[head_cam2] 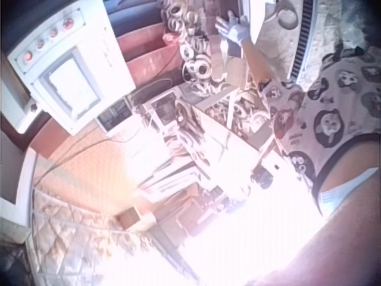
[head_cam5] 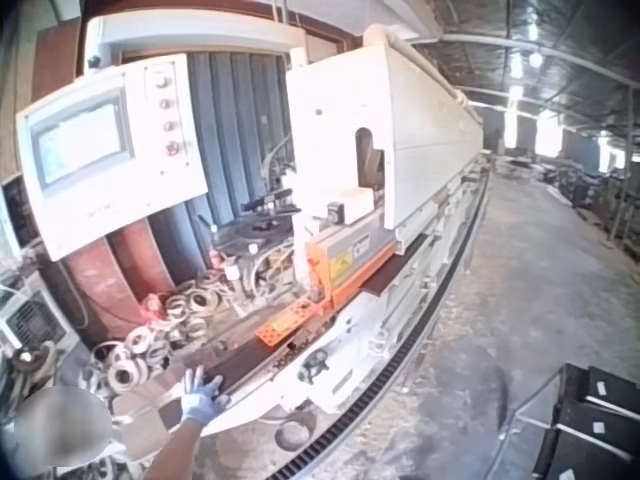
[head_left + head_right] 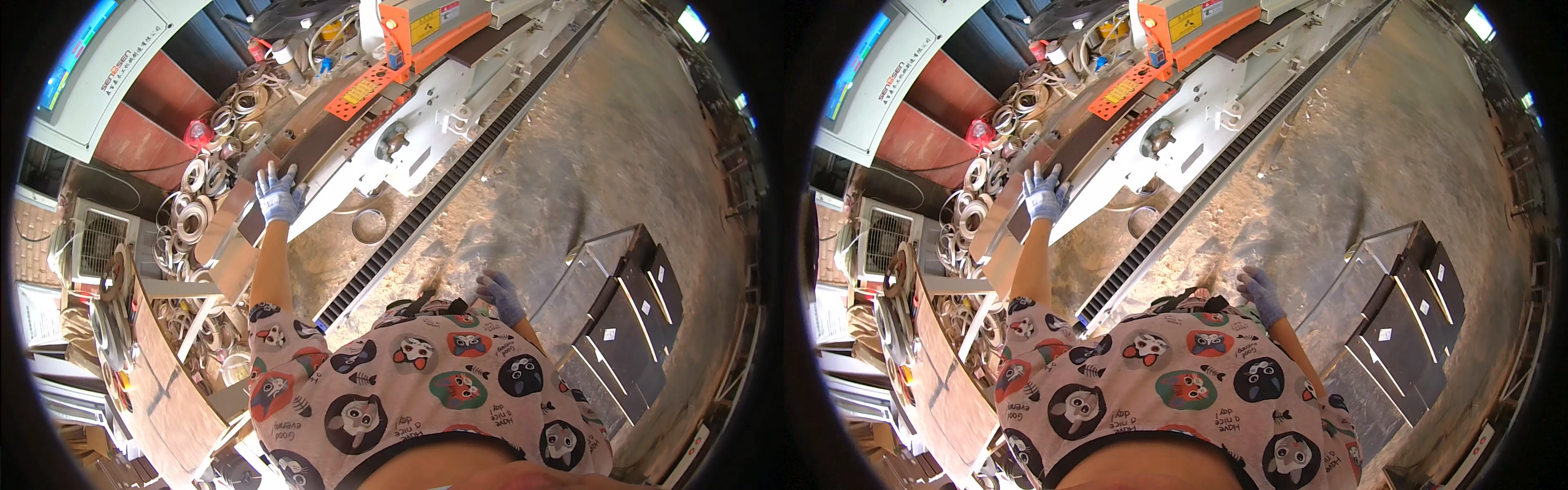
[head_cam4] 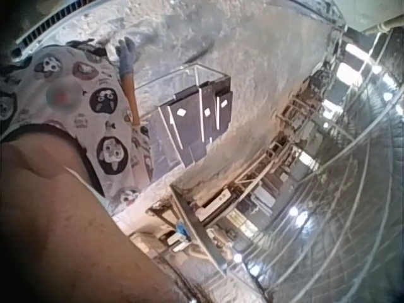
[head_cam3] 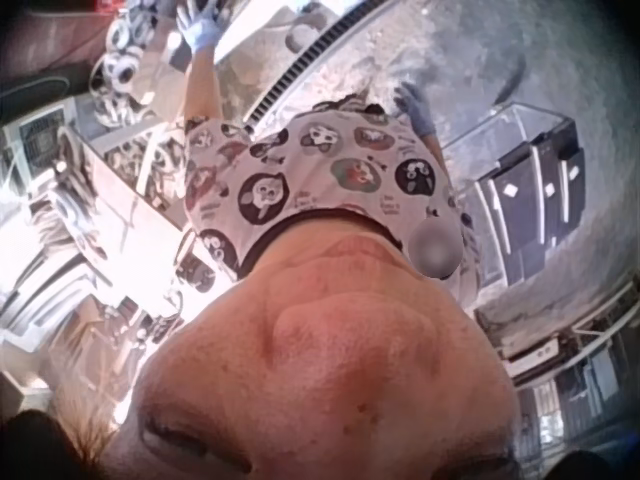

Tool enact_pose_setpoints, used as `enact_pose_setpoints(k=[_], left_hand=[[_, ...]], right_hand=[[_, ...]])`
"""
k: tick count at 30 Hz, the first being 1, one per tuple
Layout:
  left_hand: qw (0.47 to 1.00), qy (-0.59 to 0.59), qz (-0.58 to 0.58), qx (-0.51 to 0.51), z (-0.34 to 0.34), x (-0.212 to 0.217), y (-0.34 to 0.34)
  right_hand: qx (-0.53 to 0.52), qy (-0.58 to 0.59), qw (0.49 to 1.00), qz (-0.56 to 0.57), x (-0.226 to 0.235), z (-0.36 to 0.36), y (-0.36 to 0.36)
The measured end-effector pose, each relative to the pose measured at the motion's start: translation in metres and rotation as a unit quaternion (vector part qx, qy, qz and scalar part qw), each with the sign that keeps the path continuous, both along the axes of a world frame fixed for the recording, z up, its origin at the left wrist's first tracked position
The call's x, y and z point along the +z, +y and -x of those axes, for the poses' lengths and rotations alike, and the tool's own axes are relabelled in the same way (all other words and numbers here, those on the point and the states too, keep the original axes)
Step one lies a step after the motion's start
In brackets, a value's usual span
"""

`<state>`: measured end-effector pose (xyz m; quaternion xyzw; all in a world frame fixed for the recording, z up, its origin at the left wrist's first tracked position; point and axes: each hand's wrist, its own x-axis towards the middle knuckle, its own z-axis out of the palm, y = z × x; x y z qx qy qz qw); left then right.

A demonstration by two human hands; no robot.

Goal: The person picks up dark rectangular panels from a stack, places them on a panel saw, and cuts them one at a time. After cutting, the person stacks the finished pieces on a nearby table.

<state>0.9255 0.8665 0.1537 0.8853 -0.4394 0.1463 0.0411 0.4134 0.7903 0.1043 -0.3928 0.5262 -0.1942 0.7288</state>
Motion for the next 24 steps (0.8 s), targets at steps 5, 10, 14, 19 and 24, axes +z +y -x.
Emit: enact_pose_setpoints(k=[5,10,14,19,24], left_hand=[[0.999,0.043,0.015,0.015,-0.004,0.006,-0.024],[0.999,0.043,0.017,0.008,-0.006,0.006,-0.028],[0.999,0.042,0.013,0.014,-0.005,0.006,-0.031],[0.999,0.043,0.028,0.012,-0.003,0.003,-0.035],[0.999,0.049,0.001,0.017,-0.003,0.005,-0.042]], right_hand=[[-0.038,0.017,0.999,-0.011,-0.005,0.014,0.01],[-0.035,0.048,0.998,-0.028,-0.013,0.01,0.018],[-0.005,0.033,0.999,-0.038,-0.019,-0.007,0.023],[0.039,0.032,0.998,-0.034,-0.016,-0.028,0.014],[0.027,-0.003,0.999,-0.043,-0.017,-0.029,0.008]])
